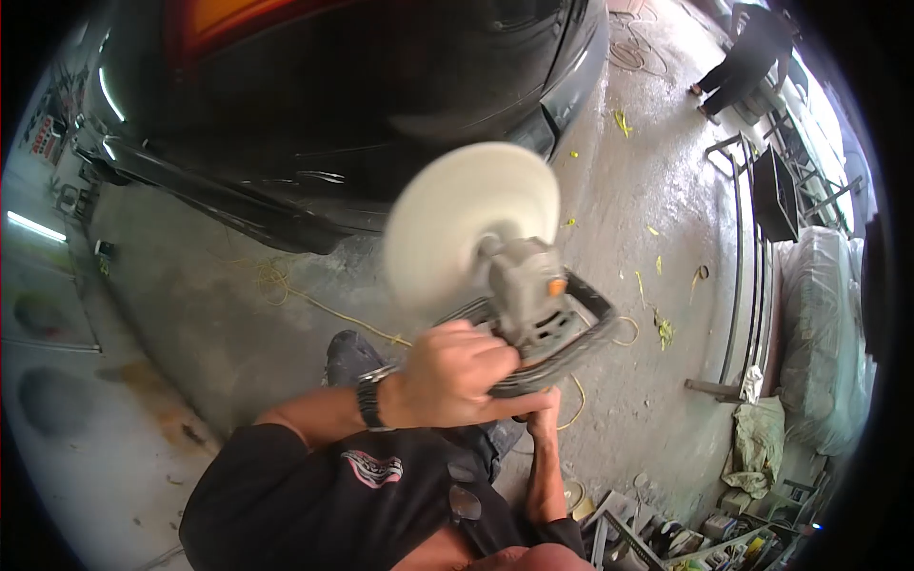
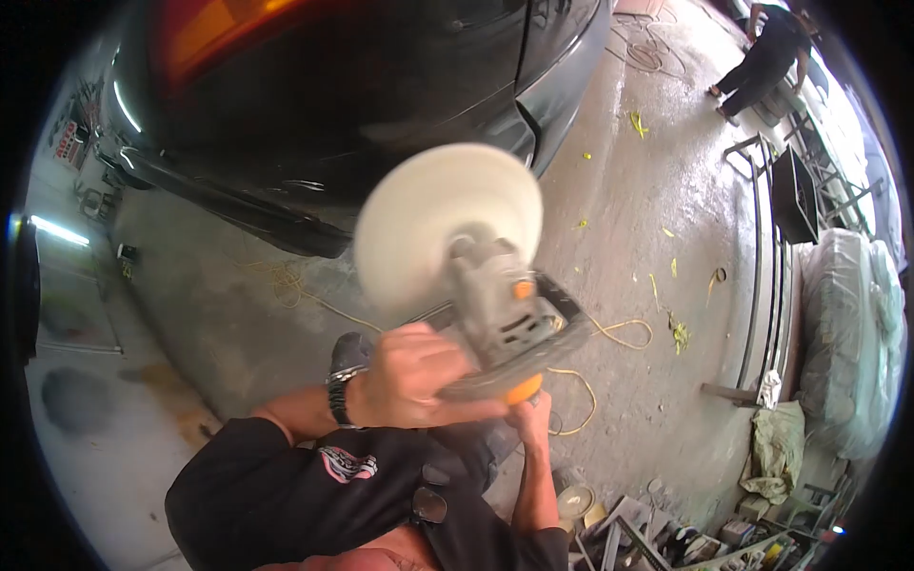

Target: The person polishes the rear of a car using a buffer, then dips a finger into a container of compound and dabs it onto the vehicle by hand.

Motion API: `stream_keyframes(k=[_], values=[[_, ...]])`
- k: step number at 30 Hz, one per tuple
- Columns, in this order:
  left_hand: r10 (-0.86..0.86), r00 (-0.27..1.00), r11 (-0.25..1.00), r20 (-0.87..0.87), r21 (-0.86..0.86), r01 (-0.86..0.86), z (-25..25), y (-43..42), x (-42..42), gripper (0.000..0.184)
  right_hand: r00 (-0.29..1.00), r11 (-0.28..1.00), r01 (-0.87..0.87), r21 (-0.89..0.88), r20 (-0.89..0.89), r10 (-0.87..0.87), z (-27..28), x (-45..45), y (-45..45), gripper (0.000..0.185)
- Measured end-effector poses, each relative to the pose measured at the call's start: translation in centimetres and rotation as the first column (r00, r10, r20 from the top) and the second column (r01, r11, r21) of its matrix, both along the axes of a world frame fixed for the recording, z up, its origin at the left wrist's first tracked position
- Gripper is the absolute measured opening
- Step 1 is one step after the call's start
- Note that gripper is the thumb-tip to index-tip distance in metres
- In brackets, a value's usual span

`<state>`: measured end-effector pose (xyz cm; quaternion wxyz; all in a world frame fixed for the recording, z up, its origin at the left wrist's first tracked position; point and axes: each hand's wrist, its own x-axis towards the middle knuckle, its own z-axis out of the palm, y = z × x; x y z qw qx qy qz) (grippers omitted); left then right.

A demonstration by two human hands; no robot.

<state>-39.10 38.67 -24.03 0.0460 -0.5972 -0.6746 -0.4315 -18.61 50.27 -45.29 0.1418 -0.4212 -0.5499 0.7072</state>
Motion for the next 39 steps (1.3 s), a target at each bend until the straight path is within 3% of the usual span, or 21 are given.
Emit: stream_keyframes(k=[2, 3, 5, 8, 10, 12, 14, 19, 22, 23, 26, 28, 32, 36, 37, 39], values=[[-0.031, 0.999, 0.994, -0.042, 0.100, 0.035, -1.4, 1.5, -0.5, 0.047, 0.966, 0.989, 0.145, 0.022, -0.219, -0.137, -1.2, -0.7, 0.2, 0.055], [-0.044, 0.998, 0.989, -0.055, 0.139, 0.051, -2.2, 1.6, -0.8, 0.048, 0.991, 0.998, 0.057, -0.010, -0.124, -0.058, -1.6, 0.1, 1.1, 0.065], [-0.061, 0.993, 0.983, -0.099, 0.164, 0.077, -3.4, 0.7, -1.1, 0.048, 0.993, 0.993, 0.047, 0.106, -0.116, -0.034, -0.3, -0.9, 1.1, 0.069], [-0.135, 0.984, 0.974, -0.116, 0.169, 0.154, -6.0, -4.5, -2.0, 0.046, 0.984, 0.971, -0.078, 0.224, -0.142, 0.112, -1.5, -1.6, -0.5, 0.076], [-0.154, 0.978, 0.974, -0.144, 0.143, 0.174, -8.1, -8.7, -3.5, 0.047, 0.931, 0.946, -0.243, 0.215, -0.223, 0.289, -3.8, -2.2, -1.7, 0.079], [-0.055, 0.983, 0.956, -0.177, 0.275, 0.103, -10.6, -11.8, -4.6, 0.052, 0.904, 0.944, -0.261, 0.200, -0.293, 0.312, -5.1, -4.5, -4.0, 0.083], [0.217, 0.960, 0.802, -0.175, 0.592, -0.073, -13.9, -13.1, -5.4, 0.060, 0.879, 0.906, -0.328, 0.267, -0.266, 0.396, -6.2, -6.6, -5.6, 0.076], [0.315, 0.948, 0.626, -0.040, 0.760, -0.176, -17.4, -15.7, -8.6, 0.073, 0.856, 0.868, -0.326, 0.375, -0.272, 0.440, -8.2, -9.6, -7.8, 0.072], [0.346, 0.935, 0.661, -0.078, 0.728, -0.184, -16.8, -15.1, -8.7, 0.068, 0.878, 0.865, -0.279, 0.416, -0.254, 0.406, -8.1, -9.2, -8.3, 0.073], [0.343, 0.939, 0.610, -0.033, 0.768, -0.196, -16.7, -14.4, -8.5, 0.071, 0.879, 0.876, -0.267, 0.402, -0.270, 0.392, -7.5, -8.8, -8.4, 0.078], [0.125, 0.985, 0.730, -0.117, 0.683, -0.012, -15.1, -13.5, -8.8, 0.074, 0.894, 0.904, -0.184, 0.386, -0.316, 0.317, -5.6, -7.2, -8.7, 0.085], [0.026, 0.984, 0.753, -0.174, 0.651, 0.095, -14.1, -11.9, -9.3, 0.057, 0.908, 0.919, -0.062, 0.390, -0.361, 0.215, -5.1, -6.3, -8.9, 0.081], [-0.076, 0.959, 0.816, -0.273, 0.535, 0.217, -10.1, -9.1, -8.8, 0.043, 0.967, 0.881, 0.029, 0.472, -0.237, 0.095, -3.4, -3.2, -8.4, 0.087], [-0.100, 0.978, 0.729, -0.180, 0.656, 0.196, -8.1, -6.2, -7.4, 0.047, 0.967, 0.912, 0.004, 0.410, -0.233, 0.100, -1.7, -0.1, -7.4, 0.093], [-0.089, 0.982, 0.724, -0.164, 0.667, 0.177, -7.6, -6.2, -7.5, 0.046, 0.942, 0.913, 0.081, 0.399, -0.329, 0.060, -1.0, -0.3, -8.1, 0.073], [-0.060, 0.987, 0.755, -0.146, 0.641, 0.141, -7.4, -7.0, -8.4, 0.045, 0.942, 0.926, -0.033, 0.377, -0.297, 0.155, -1.0, 1.4, -7.3, 0.060]])
